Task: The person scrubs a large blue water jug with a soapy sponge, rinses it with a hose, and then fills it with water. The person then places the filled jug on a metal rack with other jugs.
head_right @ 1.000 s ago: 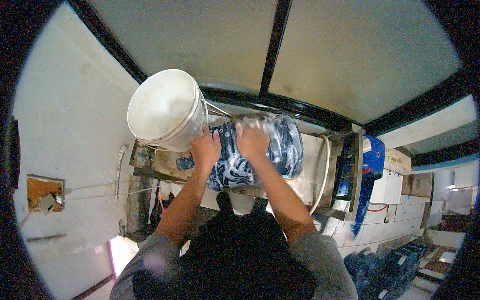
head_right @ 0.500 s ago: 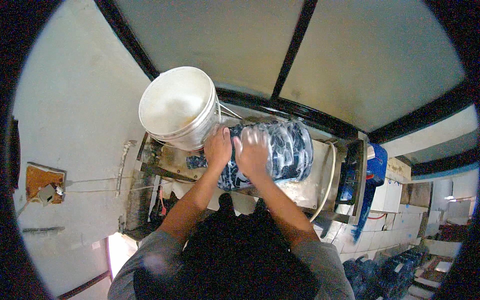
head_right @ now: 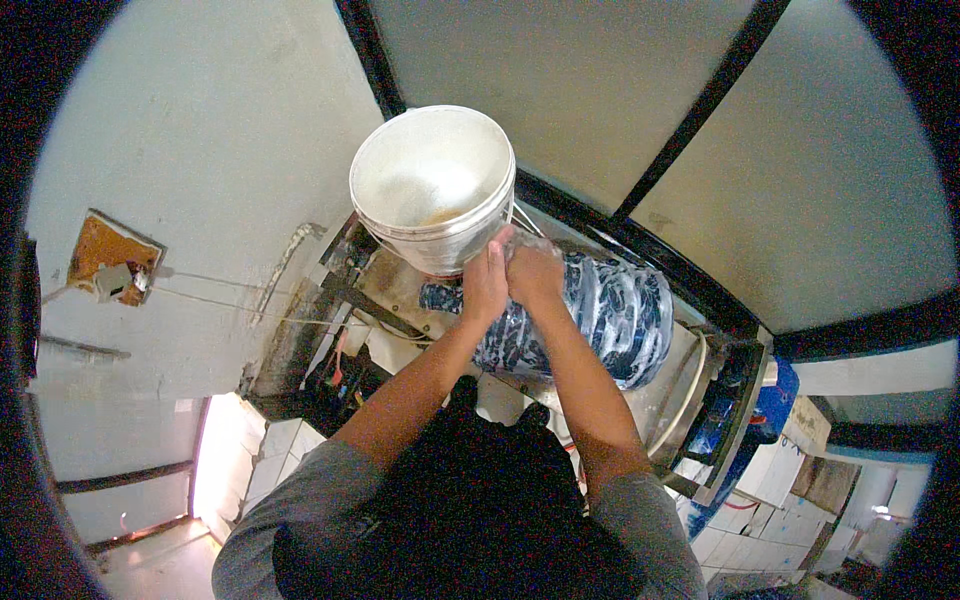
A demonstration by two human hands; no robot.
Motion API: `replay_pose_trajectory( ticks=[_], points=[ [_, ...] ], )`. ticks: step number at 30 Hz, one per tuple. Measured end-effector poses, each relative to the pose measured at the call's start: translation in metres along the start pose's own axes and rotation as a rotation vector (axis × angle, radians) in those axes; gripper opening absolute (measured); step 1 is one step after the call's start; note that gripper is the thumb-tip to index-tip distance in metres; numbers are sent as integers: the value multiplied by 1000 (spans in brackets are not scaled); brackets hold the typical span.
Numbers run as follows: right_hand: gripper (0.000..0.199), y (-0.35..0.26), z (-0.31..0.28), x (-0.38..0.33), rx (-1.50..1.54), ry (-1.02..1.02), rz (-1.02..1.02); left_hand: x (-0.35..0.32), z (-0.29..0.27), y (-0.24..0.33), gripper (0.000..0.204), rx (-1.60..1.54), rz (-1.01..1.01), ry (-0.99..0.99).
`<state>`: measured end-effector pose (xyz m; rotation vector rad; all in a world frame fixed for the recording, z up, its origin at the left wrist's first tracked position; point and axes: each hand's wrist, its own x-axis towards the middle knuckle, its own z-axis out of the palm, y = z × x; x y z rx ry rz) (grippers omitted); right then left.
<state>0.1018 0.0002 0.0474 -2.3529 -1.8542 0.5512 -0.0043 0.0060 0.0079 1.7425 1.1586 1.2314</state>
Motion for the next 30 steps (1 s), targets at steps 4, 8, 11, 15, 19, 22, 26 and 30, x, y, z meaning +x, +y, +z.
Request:
replay_pose_trajectory(
  ticks=[4, 8, 11, 15, 19, 22, 26, 30],
  points=[
    [42, 18, 34, -28, -71, 313, -344, -3, 5, -15, 61, -92, -64, -33],
    [52, 38, 59, -75, 4, 395, -649, -2, 4, -35, 67, -167, -131, -17],
    [55, 47, 47, -109, -16, 308, -731, -2, 5, -29, 69, -136, -123, -41],
    [54, 61, 35, -105, -140, 415, -610, -3, 1, -13, 69, -4, -38, -92],
    [46, 45, 20, -47, -83, 331, -292, -8, 1, -12, 64, -11, -48, -116],
    [44, 10, -13, -15, -47, -42, -84, -6, 4, -19, 65, 18, 38, -49],
    [43, 4, 34, -32, 84, 268, -312, -5, 5, -26, 74, -263, -165, -26],
    [48, 37, 35, -96, -172, 427, -646, -4, 2, -43, 75, -64, -26, 4]
  ],
)
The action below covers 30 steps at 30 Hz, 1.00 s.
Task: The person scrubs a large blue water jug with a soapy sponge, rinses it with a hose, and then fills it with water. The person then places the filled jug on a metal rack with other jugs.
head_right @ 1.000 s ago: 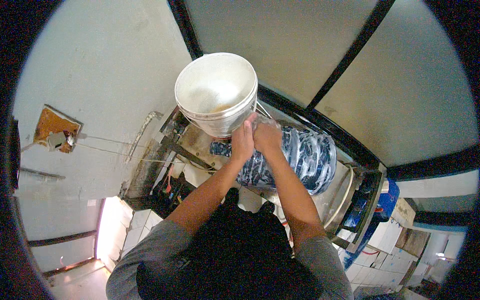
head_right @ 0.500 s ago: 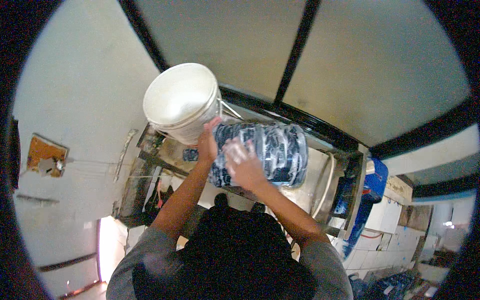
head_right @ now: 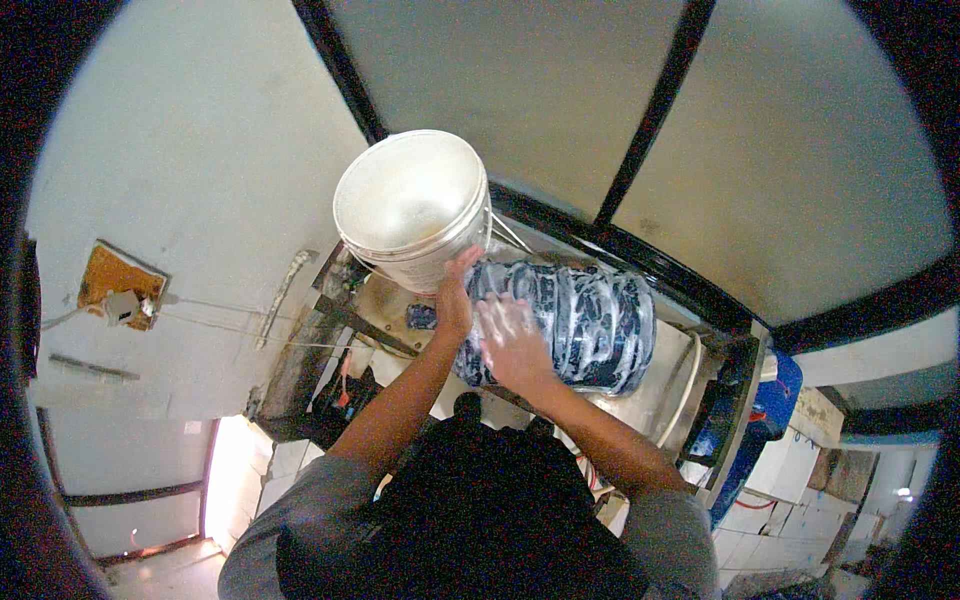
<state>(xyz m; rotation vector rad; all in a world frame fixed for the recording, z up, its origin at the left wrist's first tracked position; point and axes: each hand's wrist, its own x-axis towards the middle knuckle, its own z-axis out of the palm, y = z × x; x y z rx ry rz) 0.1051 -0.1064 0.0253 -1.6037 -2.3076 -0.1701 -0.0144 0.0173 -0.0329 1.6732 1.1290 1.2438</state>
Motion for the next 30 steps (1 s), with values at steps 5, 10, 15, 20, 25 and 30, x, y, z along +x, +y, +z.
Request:
replay_pose_trajectory(
  ticks=[5, 10, 15, 20, 25, 30],
  points=[
    [42, 71, -18, 63, 132, -409, 576, -11, 4, 46, 52, 284, 6, -66],
    [40, 85, 26, 114, 308, -719, 636, -9, 3, 41, 51, 234, 74, -27],
    [47, 7, 13, 28, 140, 104, 167, -4, 3, 10, 56, 74, 39, 11],
    [46, 24, -12, 19, -13, 89, 392, -7, -3, 46, 55, 201, -14, -129],
    [43, 27, 7, 67, 262, -218, 615, -5, -1, 42, 51, 294, 29, -194],
    [54, -3, 16, -39, 87, 90, 274, 1, 1, 46, 59, 562, 105, -411]
  ],
)
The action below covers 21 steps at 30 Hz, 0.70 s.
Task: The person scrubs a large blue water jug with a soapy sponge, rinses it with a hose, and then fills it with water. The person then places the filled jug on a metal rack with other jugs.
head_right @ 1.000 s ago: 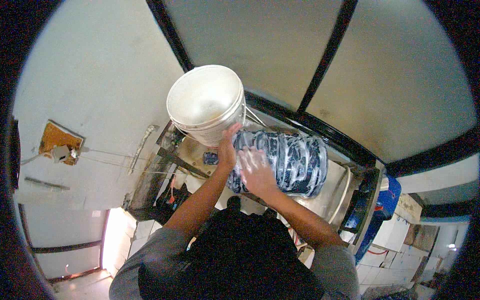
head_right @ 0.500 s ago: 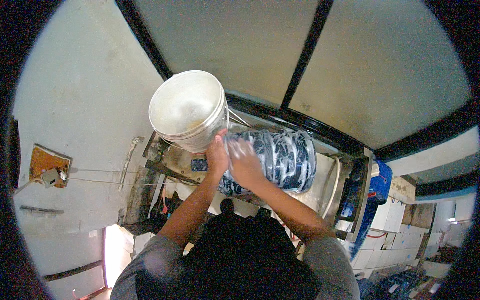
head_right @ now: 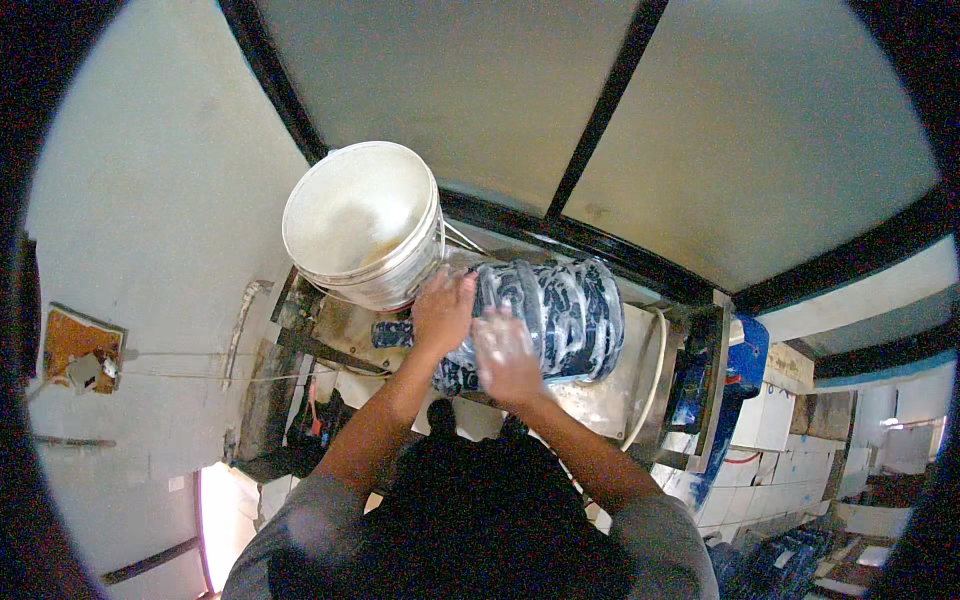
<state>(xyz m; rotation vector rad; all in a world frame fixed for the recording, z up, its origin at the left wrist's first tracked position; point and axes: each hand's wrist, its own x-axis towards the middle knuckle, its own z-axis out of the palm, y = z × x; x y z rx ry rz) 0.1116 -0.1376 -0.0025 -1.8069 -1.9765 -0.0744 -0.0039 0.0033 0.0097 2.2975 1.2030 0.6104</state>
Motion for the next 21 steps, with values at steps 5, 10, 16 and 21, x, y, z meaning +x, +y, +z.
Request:
replay_pose_trajectory(
  ticks=[5, 10, 16, 21],
  points=[
    [37, 49, -25, 72, -215, -6, 227, -12, 5, 16, 64, 368, 176, -14],
    [43, 46, -27, 96, 36, -360, 400, -4, -8, 26, 88, 329, 97, -145],
    [50, 87, -51, -30, -206, 99, 194, -8, -11, 28, 96, 350, 181, -179],
    [44, 80, -68, 72, 45, -496, 746, -4, -2, 27, 86, 369, 213, -192]
  ],
)
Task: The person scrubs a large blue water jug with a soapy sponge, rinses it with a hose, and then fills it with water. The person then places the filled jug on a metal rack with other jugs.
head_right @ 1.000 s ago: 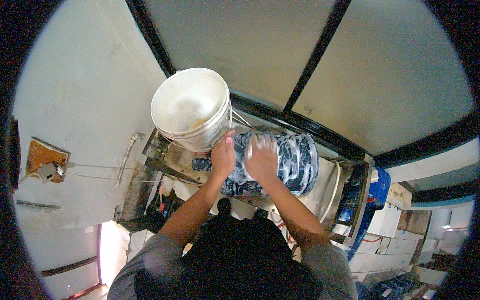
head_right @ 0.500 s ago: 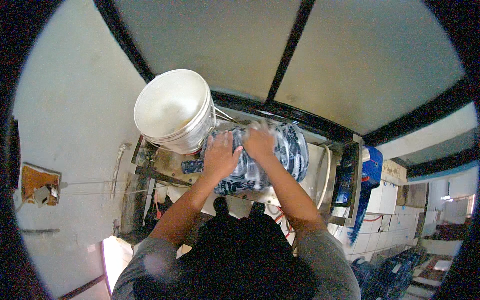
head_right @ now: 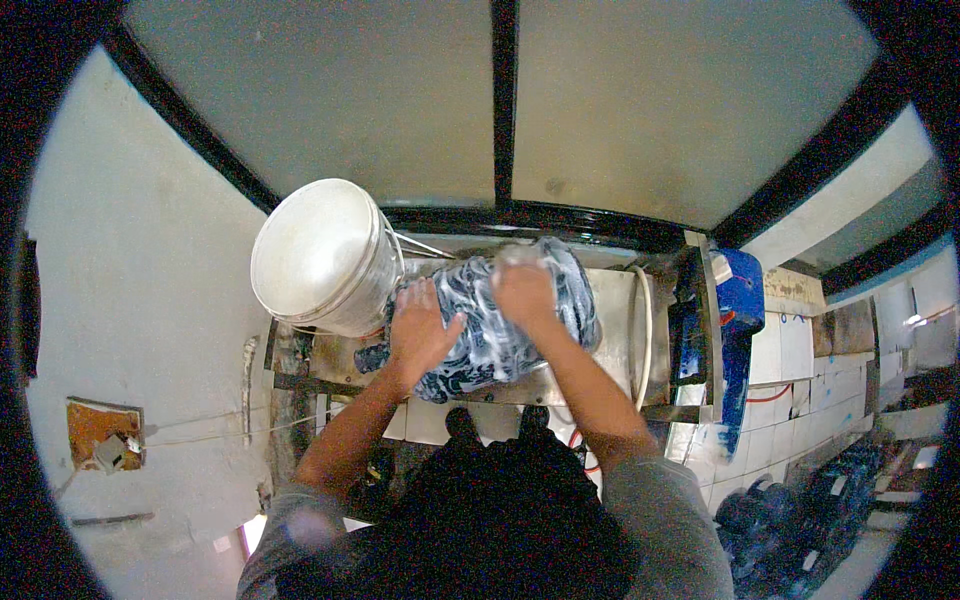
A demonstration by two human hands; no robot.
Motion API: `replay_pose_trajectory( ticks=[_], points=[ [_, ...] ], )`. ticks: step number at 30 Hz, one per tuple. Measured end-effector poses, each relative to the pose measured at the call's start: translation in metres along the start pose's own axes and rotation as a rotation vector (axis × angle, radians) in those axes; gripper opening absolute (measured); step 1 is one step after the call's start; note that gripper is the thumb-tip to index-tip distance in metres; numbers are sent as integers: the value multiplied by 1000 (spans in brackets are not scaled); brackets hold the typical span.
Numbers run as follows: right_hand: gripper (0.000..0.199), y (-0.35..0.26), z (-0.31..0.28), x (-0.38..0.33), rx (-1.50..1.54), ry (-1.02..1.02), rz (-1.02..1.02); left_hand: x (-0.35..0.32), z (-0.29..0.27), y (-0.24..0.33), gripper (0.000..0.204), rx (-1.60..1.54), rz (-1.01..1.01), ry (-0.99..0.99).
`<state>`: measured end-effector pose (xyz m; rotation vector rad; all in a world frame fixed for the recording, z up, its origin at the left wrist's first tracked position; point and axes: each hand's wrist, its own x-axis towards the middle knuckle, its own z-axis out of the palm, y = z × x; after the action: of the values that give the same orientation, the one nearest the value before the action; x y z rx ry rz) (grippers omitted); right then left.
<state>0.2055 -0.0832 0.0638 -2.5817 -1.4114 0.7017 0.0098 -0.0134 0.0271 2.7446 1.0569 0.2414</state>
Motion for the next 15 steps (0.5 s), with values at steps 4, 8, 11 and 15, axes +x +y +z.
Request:
replay_pose_trajectory(
  ticks=[4, 8, 11, 15],
  points=[
    [42, 20, 105, -34, 48, 702, -577, 38, 19, 1, 69, -55, -103, 17],
    [45, 103, 128, -66, -178, 862, -453, 60, 13, 27, 64, -114, -178, -118],
    [49, 99, 61, -40, -9, 813, -206, 47, 17, 23, 70, -90, -90, -3],
    [47, 69, 4, 18, -36, 361, -123, 43, 9, 42, 70, -37, -139, -23]
  ],
)
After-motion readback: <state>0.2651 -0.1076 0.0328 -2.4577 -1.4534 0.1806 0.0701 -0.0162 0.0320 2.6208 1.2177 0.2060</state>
